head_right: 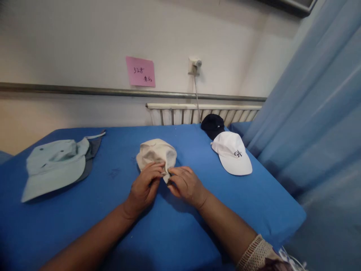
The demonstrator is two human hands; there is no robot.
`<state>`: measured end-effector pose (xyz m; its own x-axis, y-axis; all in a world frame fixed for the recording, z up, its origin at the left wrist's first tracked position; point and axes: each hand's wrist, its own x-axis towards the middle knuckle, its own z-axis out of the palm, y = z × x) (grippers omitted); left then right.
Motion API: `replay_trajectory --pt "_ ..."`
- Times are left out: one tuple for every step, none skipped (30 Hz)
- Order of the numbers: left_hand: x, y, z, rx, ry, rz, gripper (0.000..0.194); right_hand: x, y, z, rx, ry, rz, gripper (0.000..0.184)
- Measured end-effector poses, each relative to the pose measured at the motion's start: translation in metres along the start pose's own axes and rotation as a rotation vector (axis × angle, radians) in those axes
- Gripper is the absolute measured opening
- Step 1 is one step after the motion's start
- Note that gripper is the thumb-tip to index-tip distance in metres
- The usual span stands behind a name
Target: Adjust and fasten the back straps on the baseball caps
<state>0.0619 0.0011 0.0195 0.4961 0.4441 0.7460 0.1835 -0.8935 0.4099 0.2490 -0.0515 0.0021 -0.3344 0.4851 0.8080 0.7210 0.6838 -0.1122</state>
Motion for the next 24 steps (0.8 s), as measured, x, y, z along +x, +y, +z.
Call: replay_trajectory --pt "0.0 -0.004 0.0 -0.026 -0.01 -0.029 0.018 0.001 0.0 0.003 0.023 0.0 -0.002 0.018" --pt "0.0 -0.007 0.001 -0.042 -0.028 -0.078 0.016 0.002 0.001 0.006 0.048 -0.001 0.011 0.02" --pt "-0.001 -0.011 0.001 -0.047 -0.053 -0.144 0.015 0.001 0.003 0.01 0.075 -0.003 0.045 0.021" --pt "-0.002 -0.014 0.002 -0.05 -0.08 -0.217 0.014 0.0 0.005 0.014 0.104 -0.002 0.097 0.023" --pt "-0.004 -0.016 0.003 -0.055 -0.108 -0.288 0.013 -0.002 0.007 0.019 0.135 -0.004 0.163 0.024" --pt "-0.007 -0.018 0.004 -0.064 -0.134 -0.352 0.012 -0.005 0.009 0.022 0.167 -0.018 0.239 0.025" --pt "-0.01 -0.02 0.004 -0.078 -0.159 -0.409 0.012 -0.008 0.012 0.026 0.205 -0.047 0.309 0.023" --pt "-0.013 -0.021 0.005 -0.098 -0.18 -0.463 0.013 -0.01 0.014 0.028 0.249 -0.086 0.367 0.022" --pt "-0.016 -0.022 0.006 -0.126 -0.194 -0.514 0.013 -0.012 0.015 0.029 0.295 -0.126 0.404 0.02" --pt "-0.019 -0.023 0.007 -0.163 -0.205 -0.564 0.014 -0.013 0.017 0.028 0.337 -0.156 0.418 0.018" --pt "-0.021 -0.023 0.007 -0.207 -0.207 -0.613 0.015 -0.014 0.017 0.026 0.369 -0.172 0.415 0.017" --pt "-0.022 -0.023 0.008 -0.256 -0.201 -0.658 0.015 -0.014 0.017 0.024 0.386 -0.178 0.403 0.016" --pt "-0.023 -0.023 0.008 -0.307 -0.187 -0.697 0.014 -0.013 0.017 0.02 0.381 -0.179 0.386 0.015" --pt "-0.022 -0.022 0.008 -0.354 -0.172 -0.726 0.014 -0.013 0.017 0.017 0.357 -0.186 0.366 0.014" --pt "-0.021 -0.021 0.008 -0.394 -0.162 -0.745 0.015 -0.012 0.016 0.013 0.316 -0.204 0.347 0.012" --pt "-0.02 -0.019 0.008 -0.424 -0.159 -0.754 0.016 -0.011 0.015 0.009 0.265 -0.234 0.332 0.011" --pt "-0.019 -0.017 0.008 -0.443 -0.163 -0.754 0.017 -0.011 0.013 0.006 0.209 -0.271 0.323 0.01" --pt "-0.017 -0.015 0.008 -0.453 -0.175 -0.749 0.018 -0.012 0.012 0.003 0.16 -0.308 0.317 0.009" --pt "-0.017 -0.014 0.008 -0.456 -0.191 -0.742 0.018 -0.013 0.012 0.001 0.126 -0.337 0.318 0.009" --pt "-0.016 -0.012 0.008 -0.456 -0.209 -0.733 0.018 -0.014 0.011 0.0 0.115 -0.353 0.327 0.008" --pt "-0.016 -0.011 0.008 -0.456 -0.227 -0.725 0.019 -0.015 0.011 -0.001 0.127 -0.355 0.342 0.008" --pt "-0.016 -0.01 0.008 -0.454 -0.241 -0.72 0.02 -0.016 0.011 -0.002 0.157 -0.351 0.359 0.008" --pt "-0.017 -0.009 0.008 -0.452 -0.252 -0.716 0.021 -0.018 0.011 -0.002 0.198 -0.341 0.377 0.009" --pt "-0.017 -0.009 0.008 -0.451 -0.263 -0.713 0.021 -0.019 0.011 -0.001 0.241 -0.331 0.393 0.009"
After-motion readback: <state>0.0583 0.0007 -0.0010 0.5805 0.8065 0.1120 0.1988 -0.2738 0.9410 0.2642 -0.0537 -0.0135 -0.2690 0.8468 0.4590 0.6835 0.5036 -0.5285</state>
